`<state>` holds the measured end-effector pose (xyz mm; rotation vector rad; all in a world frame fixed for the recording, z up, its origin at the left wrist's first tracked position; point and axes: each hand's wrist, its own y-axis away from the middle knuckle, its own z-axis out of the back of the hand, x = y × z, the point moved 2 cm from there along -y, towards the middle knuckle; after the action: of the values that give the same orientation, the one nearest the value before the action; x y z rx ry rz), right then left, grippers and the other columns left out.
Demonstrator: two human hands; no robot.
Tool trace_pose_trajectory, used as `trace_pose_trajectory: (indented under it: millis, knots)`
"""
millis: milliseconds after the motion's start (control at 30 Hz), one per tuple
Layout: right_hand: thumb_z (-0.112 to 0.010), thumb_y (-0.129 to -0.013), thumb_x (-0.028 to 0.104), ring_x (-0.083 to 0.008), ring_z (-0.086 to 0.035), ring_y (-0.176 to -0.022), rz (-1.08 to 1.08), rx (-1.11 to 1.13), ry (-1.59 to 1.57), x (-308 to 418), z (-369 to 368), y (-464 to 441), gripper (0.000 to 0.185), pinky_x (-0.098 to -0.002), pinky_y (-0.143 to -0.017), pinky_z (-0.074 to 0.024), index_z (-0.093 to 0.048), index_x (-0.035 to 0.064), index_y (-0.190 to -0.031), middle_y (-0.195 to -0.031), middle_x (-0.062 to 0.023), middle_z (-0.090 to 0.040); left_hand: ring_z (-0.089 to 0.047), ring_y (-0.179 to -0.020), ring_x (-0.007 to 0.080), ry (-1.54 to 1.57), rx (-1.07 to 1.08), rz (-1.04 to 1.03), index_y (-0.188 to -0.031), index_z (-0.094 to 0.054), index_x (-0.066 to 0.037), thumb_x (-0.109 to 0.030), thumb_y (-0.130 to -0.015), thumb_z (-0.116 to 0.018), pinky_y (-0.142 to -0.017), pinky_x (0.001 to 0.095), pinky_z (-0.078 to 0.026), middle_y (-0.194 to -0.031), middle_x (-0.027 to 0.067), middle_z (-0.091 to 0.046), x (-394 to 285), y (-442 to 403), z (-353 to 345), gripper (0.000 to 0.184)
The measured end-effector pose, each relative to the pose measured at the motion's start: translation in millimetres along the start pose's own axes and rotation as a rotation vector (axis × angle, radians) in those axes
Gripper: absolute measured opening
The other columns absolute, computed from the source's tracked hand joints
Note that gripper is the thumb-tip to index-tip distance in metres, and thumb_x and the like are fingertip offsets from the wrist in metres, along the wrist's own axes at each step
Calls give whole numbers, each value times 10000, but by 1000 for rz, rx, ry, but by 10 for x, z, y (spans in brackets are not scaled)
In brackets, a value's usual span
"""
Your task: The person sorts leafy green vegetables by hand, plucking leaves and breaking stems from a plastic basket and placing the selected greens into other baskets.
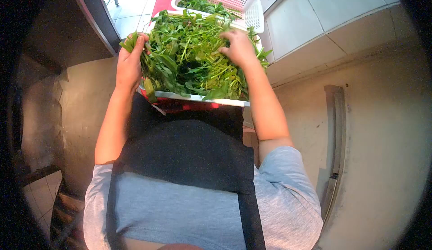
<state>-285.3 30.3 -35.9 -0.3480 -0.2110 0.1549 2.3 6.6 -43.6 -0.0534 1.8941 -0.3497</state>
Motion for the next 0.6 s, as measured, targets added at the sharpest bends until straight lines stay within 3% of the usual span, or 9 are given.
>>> trace_pose_trajectory:
  millis: [33,100,200,300,433,533,600]
  knots:
    - [-678,-700,128,-282,-591,-931,-123,128,7,37,-43,54,256,-391,-801,-474,-647,131,-954,-1063,-120,-592,-453,-710,71,8,0,6,-926,-568,-44,-177,-934,-495,-659,211,-374,-824,-10,-528,11,9,41,153]
    - [-662,-704,109,-289,-597,-906,-119,64,-42,122,49,156,236,-382,-791,-476,-642,120,-938,-1003,-125,-610,-453,-711,78,23,-1,18,-930,-546,-54,-202,-937,-494,-658,209,-372,-798,-1,-520,47,17,109,157]
    - [-652,-736,137,-300,-608,-891,-358,-78,-240,-44,307,227,236,-355,-812,-470,-646,114,-971,-944,-140,-640,-508,-767,98,11,-35,20,-933,-537,-55,-198,-945,-476,-695,230,-404,-852,36,-561,47,47,182,156]
    - [-647,-754,179,-300,-601,-922,-391,26,-93,-305,450,276,240,-355,-828,-463,-658,113,-984,-1000,-150,-630,-561,-813,138,76,-37,46,-945,-526,-51,-179,-952,-452,-748,274,-448,-904,72,-592,39,54,204,148]
    - [-646,-754,213,-300,-589,-943,-332,-39,-50,-229,553,156,222,-374,-815,-460,-676,109,-948,-1031,-149,-619,-571,-788,162,202,-9,67,-944,-507,-48,-168,-957,-436,-752,292,-457,-844,61,-569,74,73,212,140]
    - [-658,-738,202,-302,-596,-924,-145,-53,-69,-107,327,-28,207,-385,-799,-464,-681,107,-921,-999,-154,-626,-562,-784,160,208,9,88,-935,-503,-53,-174,-955,-442,-751,290,-454,-797,43,-537,63,90,154,137]
    - [-661,-732,184,-305,-603,-901,-120,113,-16,-58,113,-121,187,-387,-791,-469,-683,108,-902,-958,-157,-634,-555,-778,156,190,16,76,-932,-500,-55,-177,-954,-445,-748,288,-451,-772,34,-515,0,114,116,136]
